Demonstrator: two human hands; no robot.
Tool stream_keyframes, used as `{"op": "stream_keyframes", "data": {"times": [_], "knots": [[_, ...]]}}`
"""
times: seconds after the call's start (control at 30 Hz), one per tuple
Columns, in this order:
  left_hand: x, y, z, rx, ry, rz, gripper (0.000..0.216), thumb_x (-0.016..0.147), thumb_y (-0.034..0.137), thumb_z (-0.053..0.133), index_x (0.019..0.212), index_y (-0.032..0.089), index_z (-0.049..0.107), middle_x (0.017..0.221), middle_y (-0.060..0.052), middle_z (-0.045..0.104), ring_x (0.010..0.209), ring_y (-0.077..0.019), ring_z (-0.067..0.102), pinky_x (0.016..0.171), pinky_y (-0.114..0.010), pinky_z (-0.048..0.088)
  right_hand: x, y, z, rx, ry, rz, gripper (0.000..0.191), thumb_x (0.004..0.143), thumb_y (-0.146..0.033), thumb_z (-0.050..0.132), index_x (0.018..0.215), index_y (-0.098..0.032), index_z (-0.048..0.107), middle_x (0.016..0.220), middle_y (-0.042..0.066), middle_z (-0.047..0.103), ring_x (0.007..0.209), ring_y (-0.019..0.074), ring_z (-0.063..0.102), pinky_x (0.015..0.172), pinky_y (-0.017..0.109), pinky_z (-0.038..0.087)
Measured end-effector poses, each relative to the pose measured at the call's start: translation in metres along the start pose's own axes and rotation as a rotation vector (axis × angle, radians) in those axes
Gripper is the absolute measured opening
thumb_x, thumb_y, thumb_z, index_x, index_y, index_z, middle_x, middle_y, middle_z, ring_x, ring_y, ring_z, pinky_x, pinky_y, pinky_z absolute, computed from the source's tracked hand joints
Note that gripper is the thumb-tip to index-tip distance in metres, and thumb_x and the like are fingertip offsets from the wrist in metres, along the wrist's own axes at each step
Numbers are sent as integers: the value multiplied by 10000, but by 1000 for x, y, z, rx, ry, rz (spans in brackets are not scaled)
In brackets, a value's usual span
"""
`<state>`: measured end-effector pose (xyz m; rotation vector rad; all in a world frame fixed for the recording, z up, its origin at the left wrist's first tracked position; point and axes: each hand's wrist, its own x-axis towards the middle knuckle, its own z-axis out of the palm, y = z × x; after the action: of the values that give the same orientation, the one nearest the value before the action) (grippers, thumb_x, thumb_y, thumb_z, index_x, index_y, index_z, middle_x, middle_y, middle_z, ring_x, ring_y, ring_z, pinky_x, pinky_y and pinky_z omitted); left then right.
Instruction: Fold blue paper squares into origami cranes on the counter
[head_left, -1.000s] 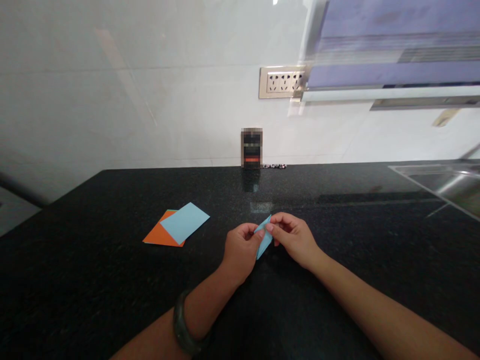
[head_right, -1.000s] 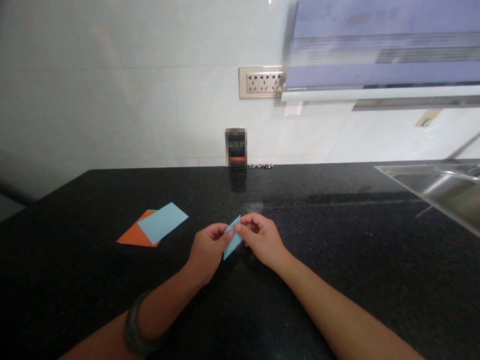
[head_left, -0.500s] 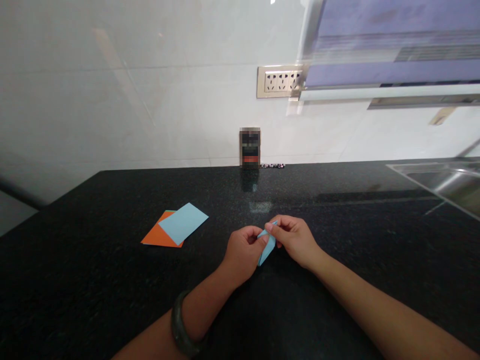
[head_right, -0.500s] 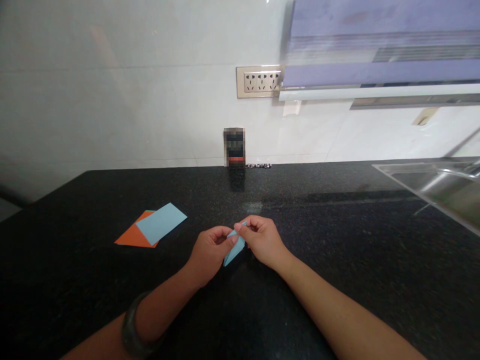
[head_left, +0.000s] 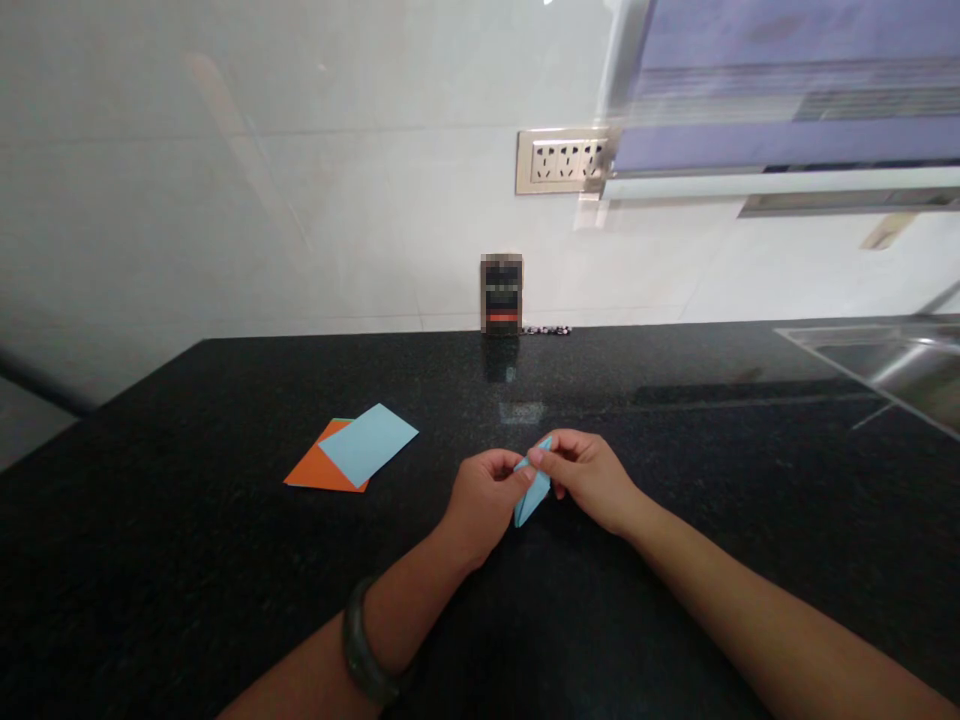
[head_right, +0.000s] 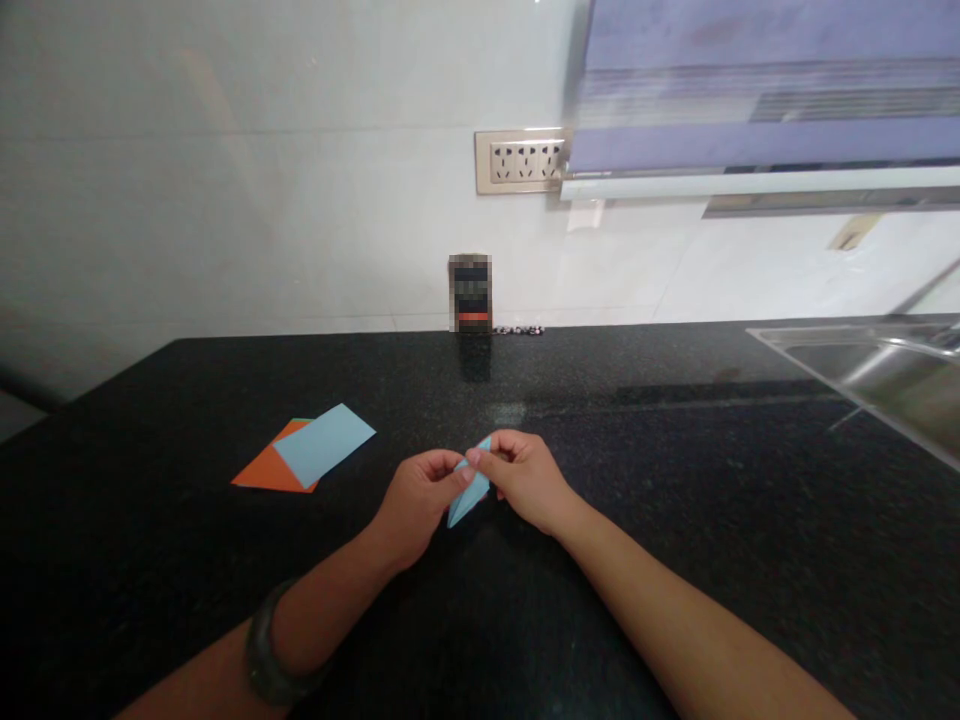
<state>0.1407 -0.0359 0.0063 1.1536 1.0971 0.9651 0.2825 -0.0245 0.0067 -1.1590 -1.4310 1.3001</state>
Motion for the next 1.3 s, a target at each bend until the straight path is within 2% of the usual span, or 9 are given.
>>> {"op": "stream_keyframes", "data": {"times": [0.13, 0.27, 0.33, 0.53, 0.67, 0.77, 0.93, 1.17, 1.3], "knots": [[2, 0, 2, -171, -52, -108, 195, 627, 255, 677, 748, 123, 601, 641, -34, 643, 568, -128, 593, 526, -226, 428, -1, 0, 2, 10, 78, -32, 270, 698, -416, 618, 641, -165, 539, 522, -23, 536, 433, 74, 454, 400, 198, 360], [1, 4, 3, -230, -48, -197, 439, 603, 195, 710, 1015, 126, 574, 730, -58, 673, 643, -153, 641, 546, -223, 457, -1, 1, -1, -22, 146, -108, 243, 724, -383, 599, 633, -171, 523, 535, -24, 518, 456, 73, 440, 414, 199, 367], [1, 5, 3, -227, -66, -211, 458, 617, 199, 705, 1049, 126, 570, 770, -73, 679, 671, -153, 648, 557, -216, 462, -1, 1, -3, -58, 168, -138, 231, 736, -376, 587, 641, -172, 531, 550, -17, 525, 467, 79, 443, 417, 201, 371], [1, 2, 3, -170, -76, -218, 352, 670, 169, 643, 1015, 127, 582, 702, -67, 678, 603, -141, 645, 537, -217, 467, 2, 0, -9, -64, 273, -171, 234, 729, -395, 582, 651, -177, 550, 549, -12, 538, 432, 80, 421, 391, 206, 338], [-1, 5, 3, -130, -73, -186, 219, 682, 148, 616, 898, 115, 600, 676, -61, 671, 576, -128, 635, 544, -215, 467, 2, 0, -11, -50, 292, -128, 256, 724, -409, 586, 634, -175, 537, 499, -27, 503, 407, 79, 395, 392, 212, 320], [-2, 7, 2, -91, -124, -211, 168, 684, 206, 626, 824, 115, 612, 675, -61, 667, 572, -123, 632, 534, -205, 452, 1, -1, -9, -38, 260, -112, 263, 718, -414, 593, 629, -174, 530, 503, -29, 497, 404, 76, 383, 389, 213, 312], [-1, 4, 3, -95, -156, -175, 298, 712, 420, 584, 725, 123, 596, 616, -42, 636, 454, -94, 570, 432, -185, 398, -4, -4, 1, -12, 158, -127, 263, 695, -407, 619, 612, -171, 535, 523, -30, 497, 431, 75, 397, 402, 210, 327], [-1, 4, 2, -14, -84, -24, 295, 724, 378, 566, 559, 134, 563, 465, -9, 562, 378, -87, 511, 393, -189, 371, -6, -1, 4, -7, 142, -155, 219, 709, -386, 617, 682, -173, 576, 543, -25, 514, 447, 76, 420, 402, 201, 349], [1, 4, -1, 46, -74, -9, 278, 735, 391, 556, 648, 134, 618, 552, -31, 611, 470, -113, 568, 458, -213, 421, -7, -2, 3, -26, 106, -154, 174, 716, -343, 622, 750, -174, 597, 555, -21, 546, 432, 77, 457, 401, 202, 386]]}}
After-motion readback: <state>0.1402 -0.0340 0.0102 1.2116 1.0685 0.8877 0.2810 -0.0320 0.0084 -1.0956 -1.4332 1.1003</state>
